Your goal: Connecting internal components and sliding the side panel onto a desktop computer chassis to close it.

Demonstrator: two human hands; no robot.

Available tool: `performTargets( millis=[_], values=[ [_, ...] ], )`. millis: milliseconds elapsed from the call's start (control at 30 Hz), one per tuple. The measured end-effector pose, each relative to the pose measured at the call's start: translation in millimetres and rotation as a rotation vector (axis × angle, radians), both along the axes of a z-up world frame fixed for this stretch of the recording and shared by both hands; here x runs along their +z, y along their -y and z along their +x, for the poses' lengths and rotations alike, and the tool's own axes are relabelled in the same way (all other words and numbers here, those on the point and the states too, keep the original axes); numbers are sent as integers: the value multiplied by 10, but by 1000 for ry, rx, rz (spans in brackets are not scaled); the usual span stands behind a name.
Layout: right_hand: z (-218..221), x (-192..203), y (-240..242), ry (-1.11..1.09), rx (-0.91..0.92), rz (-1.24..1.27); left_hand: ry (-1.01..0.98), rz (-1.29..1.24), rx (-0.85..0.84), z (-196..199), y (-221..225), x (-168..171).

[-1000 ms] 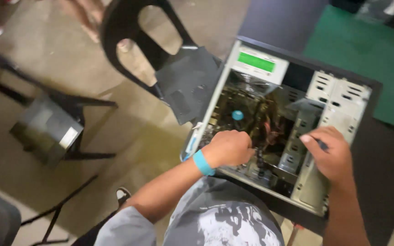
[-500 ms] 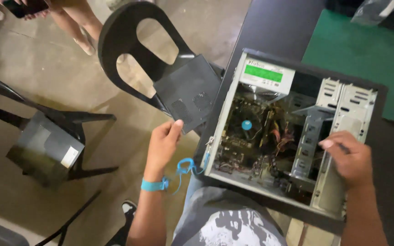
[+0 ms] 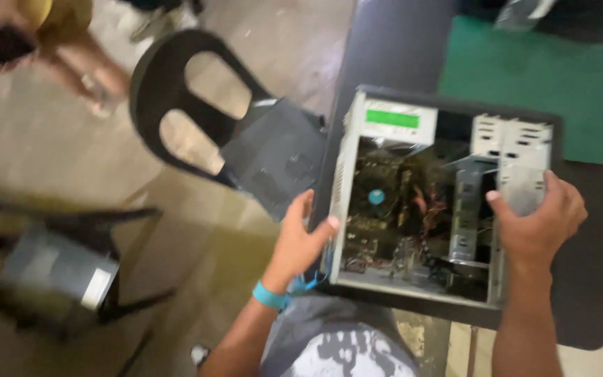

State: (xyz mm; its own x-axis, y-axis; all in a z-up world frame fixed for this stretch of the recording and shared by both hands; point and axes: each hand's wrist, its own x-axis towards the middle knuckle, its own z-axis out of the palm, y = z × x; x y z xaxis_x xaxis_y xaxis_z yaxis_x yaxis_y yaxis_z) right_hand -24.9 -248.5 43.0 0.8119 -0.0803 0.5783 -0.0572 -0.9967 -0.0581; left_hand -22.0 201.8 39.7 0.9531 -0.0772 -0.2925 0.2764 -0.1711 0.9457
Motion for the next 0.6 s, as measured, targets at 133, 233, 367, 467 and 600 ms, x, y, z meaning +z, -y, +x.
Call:
performTargets(
  millis=[133, 233, 367, 467, 600],
  values=[
    [106, 832, -453, -451, -474, 542, -177, 121, -229, 204, 252, 471],
    [79, 848, -361, -711, -551, 614, -28, 151, -406, 196, 349, 343],
    [-3, 663, -95, -657, -495, 678, -130, 208, -338, 193, 429, 398],
    [-23, 460, 53, -608, -470, 674, -237, 280, -249, 180, 512, 405],
    [133, 593, 42, -696, -629, 809, -626, 331, -55, 427, 732, 742]
  ],
)
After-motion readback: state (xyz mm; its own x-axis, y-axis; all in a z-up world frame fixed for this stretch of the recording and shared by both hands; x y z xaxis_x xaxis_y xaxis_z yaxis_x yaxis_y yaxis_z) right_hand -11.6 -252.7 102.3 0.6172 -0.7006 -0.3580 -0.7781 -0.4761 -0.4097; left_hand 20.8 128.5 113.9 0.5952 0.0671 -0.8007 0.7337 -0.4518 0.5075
